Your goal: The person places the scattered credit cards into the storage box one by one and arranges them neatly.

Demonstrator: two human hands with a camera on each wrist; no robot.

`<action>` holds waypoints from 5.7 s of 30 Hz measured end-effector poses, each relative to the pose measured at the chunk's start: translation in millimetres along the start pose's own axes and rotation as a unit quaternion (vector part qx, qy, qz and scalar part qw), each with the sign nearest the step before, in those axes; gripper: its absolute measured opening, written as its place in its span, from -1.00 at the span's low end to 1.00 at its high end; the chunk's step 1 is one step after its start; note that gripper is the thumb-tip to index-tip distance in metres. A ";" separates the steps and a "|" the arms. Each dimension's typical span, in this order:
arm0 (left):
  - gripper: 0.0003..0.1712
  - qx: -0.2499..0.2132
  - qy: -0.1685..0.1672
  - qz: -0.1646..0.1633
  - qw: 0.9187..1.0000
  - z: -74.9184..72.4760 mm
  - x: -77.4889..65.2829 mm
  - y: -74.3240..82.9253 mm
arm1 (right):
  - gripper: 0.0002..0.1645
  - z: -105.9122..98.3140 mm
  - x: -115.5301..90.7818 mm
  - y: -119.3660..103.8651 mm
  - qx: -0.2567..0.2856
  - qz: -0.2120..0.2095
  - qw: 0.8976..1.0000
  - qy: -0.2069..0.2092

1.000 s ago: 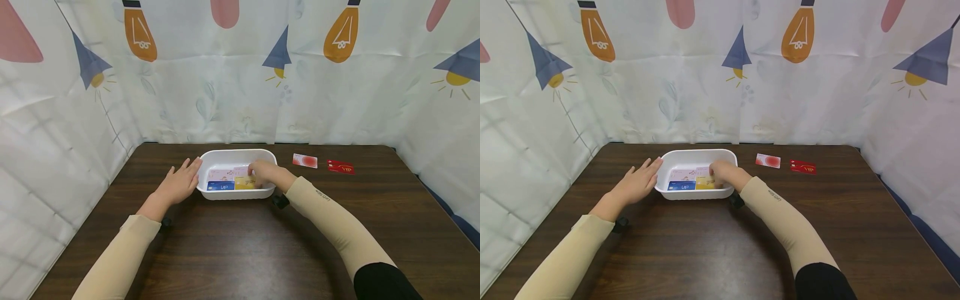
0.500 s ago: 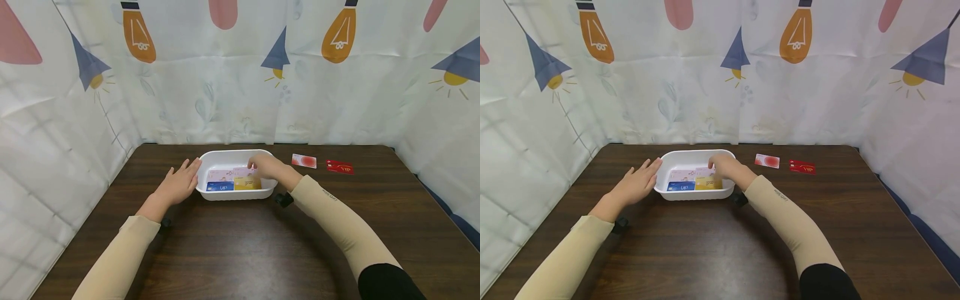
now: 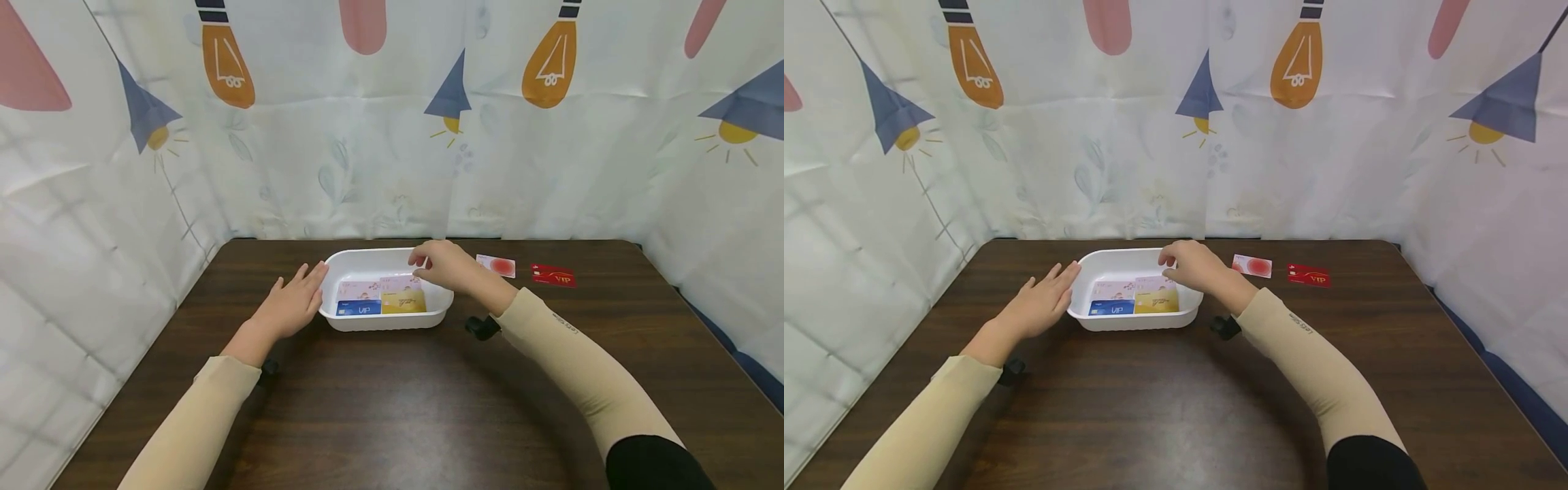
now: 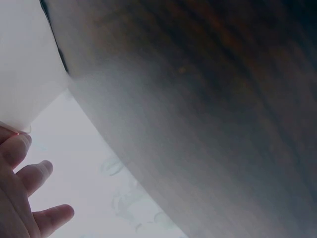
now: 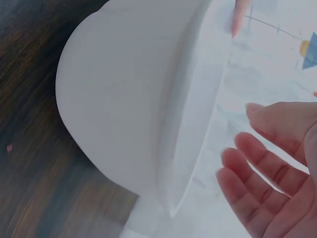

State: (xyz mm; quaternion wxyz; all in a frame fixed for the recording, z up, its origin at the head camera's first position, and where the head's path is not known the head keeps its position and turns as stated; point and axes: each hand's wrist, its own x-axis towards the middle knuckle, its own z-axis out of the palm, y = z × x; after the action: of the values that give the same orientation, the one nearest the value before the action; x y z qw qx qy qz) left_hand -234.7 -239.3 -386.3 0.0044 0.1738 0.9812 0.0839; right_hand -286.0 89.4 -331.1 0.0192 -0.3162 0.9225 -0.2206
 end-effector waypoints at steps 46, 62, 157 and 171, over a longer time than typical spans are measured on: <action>-0.30 -0.003 0.009 0.000 1.000 0.9 -0.7 -0.8 | -0.56 -16.2 -65.5 171.9 0.121 0.196 0.969 0.094; -0.30 -0.008 0.003 -0.006 1.000 0.4 -1.8 -1.4 | -0.37 -25.7 -61.6 188.4 0.119 0.237 0.964 -0.020; -0.30 0.002 0.004 0.001 1.000 0.6 -0.4 -2.1 | -0.32 -48.8 -80.1 119.3 0.482 0.181 0.855 0.070; -0.32 0.000 0.008 -0.001 1.000 -0.5 -1.0 -2.1 | -0.56 -32.7 -58.7 84.5 0.547 0.163 0.819 0.048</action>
State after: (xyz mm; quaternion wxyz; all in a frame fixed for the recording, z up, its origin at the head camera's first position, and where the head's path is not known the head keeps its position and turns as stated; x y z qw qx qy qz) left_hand -234.5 -241.7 -386.2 -0.0038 0.1723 0.9813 0.0851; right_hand -293.3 196.4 -343.1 0.1808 -0.0875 0.6877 -0.6976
